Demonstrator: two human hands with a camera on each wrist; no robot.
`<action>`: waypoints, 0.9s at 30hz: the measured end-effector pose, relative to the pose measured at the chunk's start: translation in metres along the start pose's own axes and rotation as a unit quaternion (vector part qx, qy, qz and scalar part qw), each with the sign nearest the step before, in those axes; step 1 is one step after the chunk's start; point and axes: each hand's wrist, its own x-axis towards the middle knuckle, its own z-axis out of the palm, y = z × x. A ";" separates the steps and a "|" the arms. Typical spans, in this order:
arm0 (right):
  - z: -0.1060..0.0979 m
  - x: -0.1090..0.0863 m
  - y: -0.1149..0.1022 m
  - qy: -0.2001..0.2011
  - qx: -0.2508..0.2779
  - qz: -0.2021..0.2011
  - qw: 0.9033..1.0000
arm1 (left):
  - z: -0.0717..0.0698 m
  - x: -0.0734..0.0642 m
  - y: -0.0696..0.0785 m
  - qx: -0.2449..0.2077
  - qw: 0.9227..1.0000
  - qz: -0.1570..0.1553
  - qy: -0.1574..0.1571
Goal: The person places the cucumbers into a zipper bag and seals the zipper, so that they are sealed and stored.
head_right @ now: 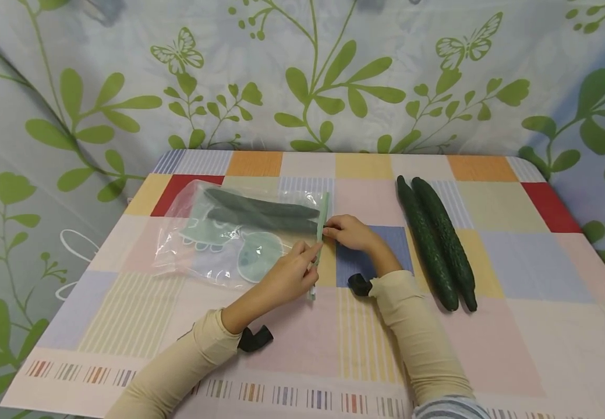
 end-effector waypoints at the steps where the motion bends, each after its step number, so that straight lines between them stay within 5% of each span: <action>1: 0.001 0.001 -0.001 -0.002 0.002 -0.001 1.000 | 0.000 0.000 0.000 -0.002 1.000 -0.001 -0.001; 8: 0.009 0.012 -0.006 0.001 0.016 0.000 1.000 | -0.003 -0.001 -0.001 -0.001 1.000 0.005 0.017; 17: 0.013 0.009 -0.026 -0.007 0.128 0.027 0.991 | -0.003 0.002 -0.001 -0.003 1.000 0.005 0.030; 27: 0.020 0.017 -0.016 -0.011 0.187 0.009 0.982 | -0.006 0.003 0.000 -0.011 0.999 0.017 0.033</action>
